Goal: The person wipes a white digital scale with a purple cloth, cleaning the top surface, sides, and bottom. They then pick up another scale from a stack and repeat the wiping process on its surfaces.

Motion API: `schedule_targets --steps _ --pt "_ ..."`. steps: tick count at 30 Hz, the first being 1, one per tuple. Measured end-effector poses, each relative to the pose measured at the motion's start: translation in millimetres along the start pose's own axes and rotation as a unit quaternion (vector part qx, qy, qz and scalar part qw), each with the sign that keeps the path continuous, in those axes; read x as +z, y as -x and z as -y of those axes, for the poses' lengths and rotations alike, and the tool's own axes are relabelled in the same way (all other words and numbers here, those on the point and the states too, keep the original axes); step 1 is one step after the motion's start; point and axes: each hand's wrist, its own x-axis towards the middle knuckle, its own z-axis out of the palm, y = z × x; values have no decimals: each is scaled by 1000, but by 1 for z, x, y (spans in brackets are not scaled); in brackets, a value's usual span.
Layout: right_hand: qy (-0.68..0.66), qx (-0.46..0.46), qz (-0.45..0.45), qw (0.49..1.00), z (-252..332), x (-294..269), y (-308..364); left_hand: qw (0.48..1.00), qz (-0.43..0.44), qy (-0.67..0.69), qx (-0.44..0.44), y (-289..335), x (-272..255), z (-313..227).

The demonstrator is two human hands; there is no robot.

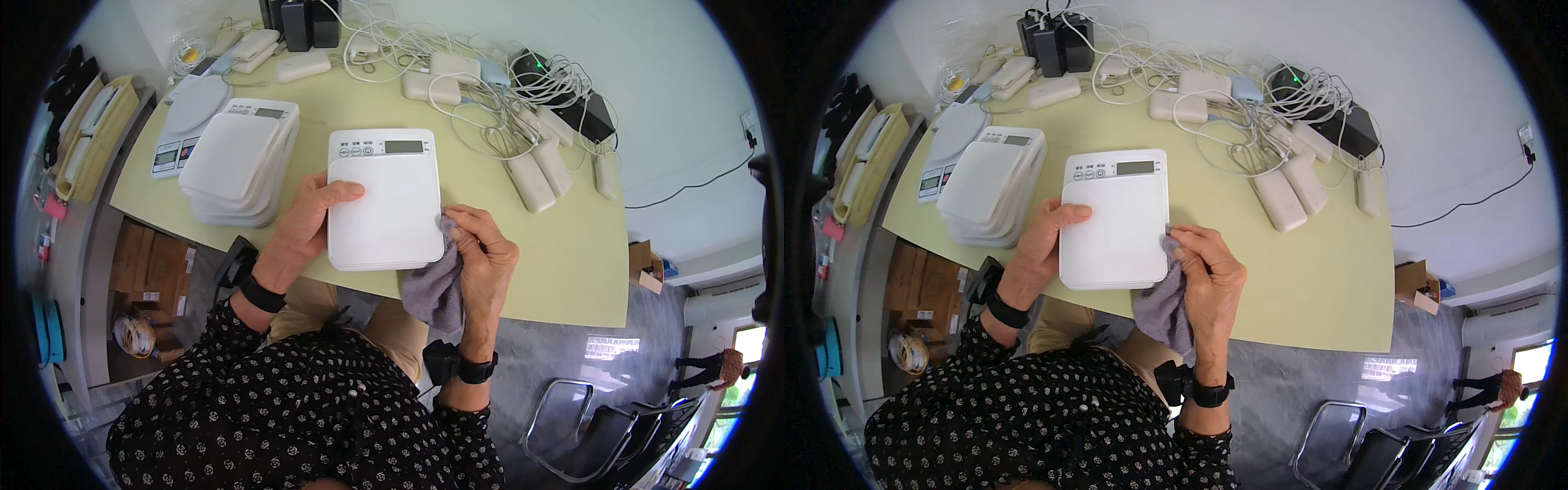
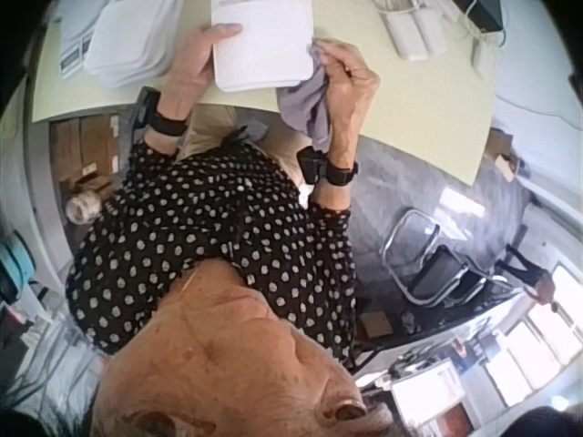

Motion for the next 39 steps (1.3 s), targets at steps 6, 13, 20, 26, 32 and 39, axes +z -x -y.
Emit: schedule_targets --steps 6,13,20,26,32,39 --pt "-32 -16 7 999 -1 8 -7 1000 -9 3 8 0 -3 3" --pt "39 -33 -39 998 10 17 31 998 -26 60 18 2 -11 9" --pt "31 -63 -69 995 10 21 51 995 -47 84 33 0 -10 13" --pt "-7 -21 -37 999 6 9 39 999 -13 6 28 3 -6 4" --pt "9 -29 -38 999 5 7 17 1000 27 -7 11 4 -1 1" --pt "0 -44 -41 998 3 12 -8 998 43 -37 2 3 -4 1"
